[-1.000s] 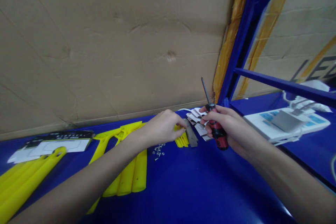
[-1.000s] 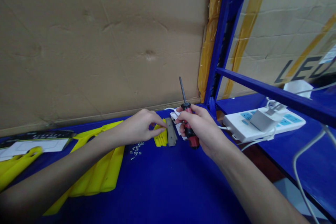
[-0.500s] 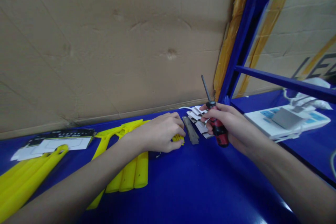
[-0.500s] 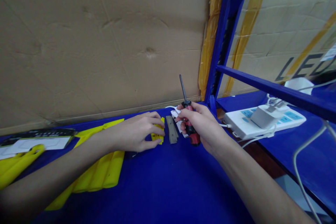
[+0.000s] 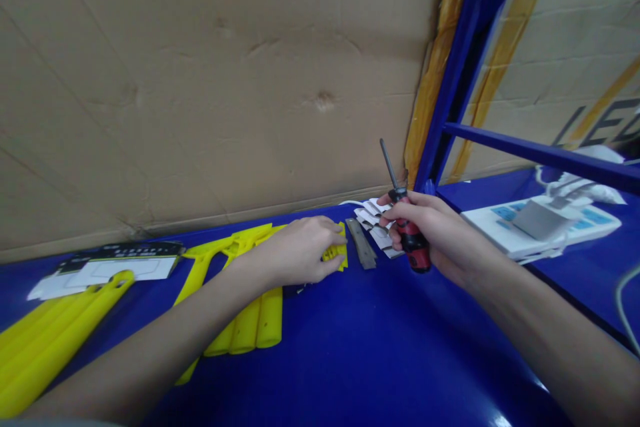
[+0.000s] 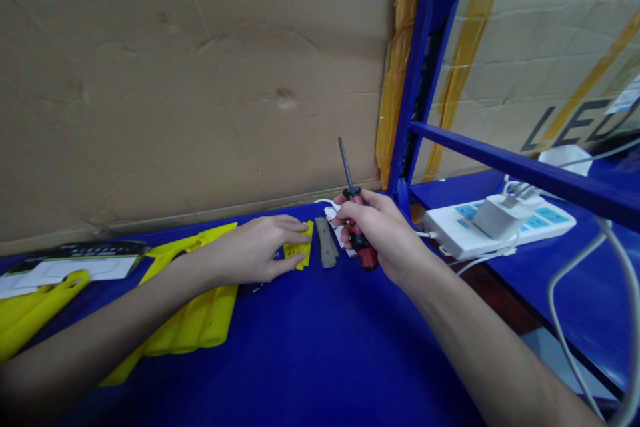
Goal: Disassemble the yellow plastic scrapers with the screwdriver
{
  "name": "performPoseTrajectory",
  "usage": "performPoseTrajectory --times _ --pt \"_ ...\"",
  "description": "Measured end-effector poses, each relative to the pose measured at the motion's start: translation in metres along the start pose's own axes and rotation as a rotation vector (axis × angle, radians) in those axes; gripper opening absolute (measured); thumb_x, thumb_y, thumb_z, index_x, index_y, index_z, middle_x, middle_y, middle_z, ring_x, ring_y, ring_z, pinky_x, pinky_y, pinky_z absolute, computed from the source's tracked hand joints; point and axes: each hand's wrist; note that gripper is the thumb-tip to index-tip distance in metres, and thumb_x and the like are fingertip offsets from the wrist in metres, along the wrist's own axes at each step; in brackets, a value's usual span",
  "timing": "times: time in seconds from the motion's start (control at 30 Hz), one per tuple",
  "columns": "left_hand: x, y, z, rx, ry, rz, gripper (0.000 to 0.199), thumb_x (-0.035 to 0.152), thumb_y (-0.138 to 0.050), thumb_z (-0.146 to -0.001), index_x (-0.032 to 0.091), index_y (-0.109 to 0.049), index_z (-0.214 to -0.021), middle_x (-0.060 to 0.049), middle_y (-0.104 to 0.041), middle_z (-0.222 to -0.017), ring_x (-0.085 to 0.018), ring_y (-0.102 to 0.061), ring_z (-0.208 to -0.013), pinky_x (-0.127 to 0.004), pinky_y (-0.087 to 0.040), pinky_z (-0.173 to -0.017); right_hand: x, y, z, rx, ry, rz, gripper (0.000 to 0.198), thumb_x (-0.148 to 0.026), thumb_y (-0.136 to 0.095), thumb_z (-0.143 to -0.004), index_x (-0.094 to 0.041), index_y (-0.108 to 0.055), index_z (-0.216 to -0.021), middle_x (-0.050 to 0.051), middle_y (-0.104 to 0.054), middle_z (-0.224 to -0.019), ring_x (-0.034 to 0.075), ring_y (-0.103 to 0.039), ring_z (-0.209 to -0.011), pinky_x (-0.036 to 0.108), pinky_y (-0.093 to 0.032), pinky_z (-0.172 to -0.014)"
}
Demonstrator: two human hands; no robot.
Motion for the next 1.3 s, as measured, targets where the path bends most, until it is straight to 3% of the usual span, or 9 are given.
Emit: performPoseTrajectory --times 0.17,0.4,0.63,0.73,0.93,1.13,1.3 --pt "-0.005 0.004 0.008 0.000 0.037 0.014 0.035 0.026 -0.054 -0.101 0.017 -0.072 -0.129 -0.015 -0.070 -0.137 -0.030 -0.065 -0.128 -0.048 -0.051 -0.111 -0.002 -0.001 0.002 -0.004 -0.003 0.003 0.019 -0.004 -0.062 -0.076 -0.016 -0.064 -0.091 -0.004 -0.056 -0.053 0.010 -0.051 -0.043 0.019 -0.042 -0.039" --pt "-0.018 0.016 0.012 -0.039 0.148 0.073 0.045 0.005 -0.053 -0.088 0.017 -0.074 -0.126 -0.012 -0.077 -0.124 -0.028 -0.074 -0.114 -0.041 -0.057 -0.100 0.000 0.001 0.002 -0.005 0.010 0.000 0.019 -0.008 -0.063 -0.076 -0.017 -0.066 -0.092 -0.002 -0.062 -0.060 0.010 -0.052 -0.043 0.019 -0.041 -0.039" --pt "-0.017 0.008 0.010 -0.061 0.204 0.146 0.049 0.001 -0.055 -0.078 0.017 -0.078 -0.118 -0.011 -0.082 -0.105 -0.023 -0.078 -0.085 -0.031 -0.059 -0.076 0.001 -0.001 0.002 0.003 -0.011 0.023 0.019 -0.010 -0.063 -0.074 -0.017 -0.066 -0.091 -0.001 -0.064 -0.063 0.010 -0.050 -0.043 0.021 -0.043 -0.040" --pt "-0.014 0.008 0.008 -0.061 0.203 0.180 0.046 0.002 -0.057 -0.074 0.016 -0.080 -0.111 -0.009 -0.082 -0.095 -0.020 -0.076 -0.076 -0.027 -0.056 -0.072 0.002 -0.001 0.002 0.008 -0.009 0.043 0.016 -0.011 -0.064 -0.074 -0.017 -0.066 -0.089 -0.002 -0.061 -0.059 0.011 -0.051 -0.044 0.021 -0.043 -0.040" --pt "-0.010 0.007 0.005 -0.044 0.202 0.220 0.047 0.005 -0.056 -0.076 0.016 -0.078 -0.116 -0.007 -0.081 -0.090 -0.018 -0.074 -0.071 -0.026 -0.055 -0.068 0.004 -0.002 0.003 -0.005 -0.006 0.063 0.015 -0.014 -0.066 -0.073 -0.017 -0.067 -0.088 -0.001 -0.063 -0.062 0.010 -0.051 -0.045 0.021 -0.044 -0.041" --pt "-0.004 0.002 0.000 0.017 0.193 0.186 0.034 0.008 -0.055 -0.081 0.019 -0.080 -0.103 -0.009 -0.080 -0.095 -0.021 -0.074 -0.082 -0.031 -0.056 -0.074 0.003 -0.001 0.003 0.005 -0.003 0.077 0.016 -0.015 -0.067 -0.071 -0.017 -0.067 -0.087 -0.001 -0.061 -0.059 0.010 -0.051 -0.045 0.021 -0.042 -0.041" --pt "-0.002 0.006 0.003 0.039 0.223 0.166 0.036 0.009 -0.056 -0.083 0.018 -0.079 -0.110 -0.010 -0.080 -0.098 -0.023 -0.074 -0.082 -0.033 -0.055 -0.073 0.008 -0.001 0.002 -0.046 -0.005 0.065 0.020 -0.017 -0.069 -0.070 -0.017 -0.066 -0.090 -0.002 -0.062 -0.060 0.010 -0.052 -0.046 0.021 -0.043 -0.044"
Point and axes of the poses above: each hand's wrist, its own z-axis away from the middle knuckle, its own y-axis out of the back of the hand, x = y × z
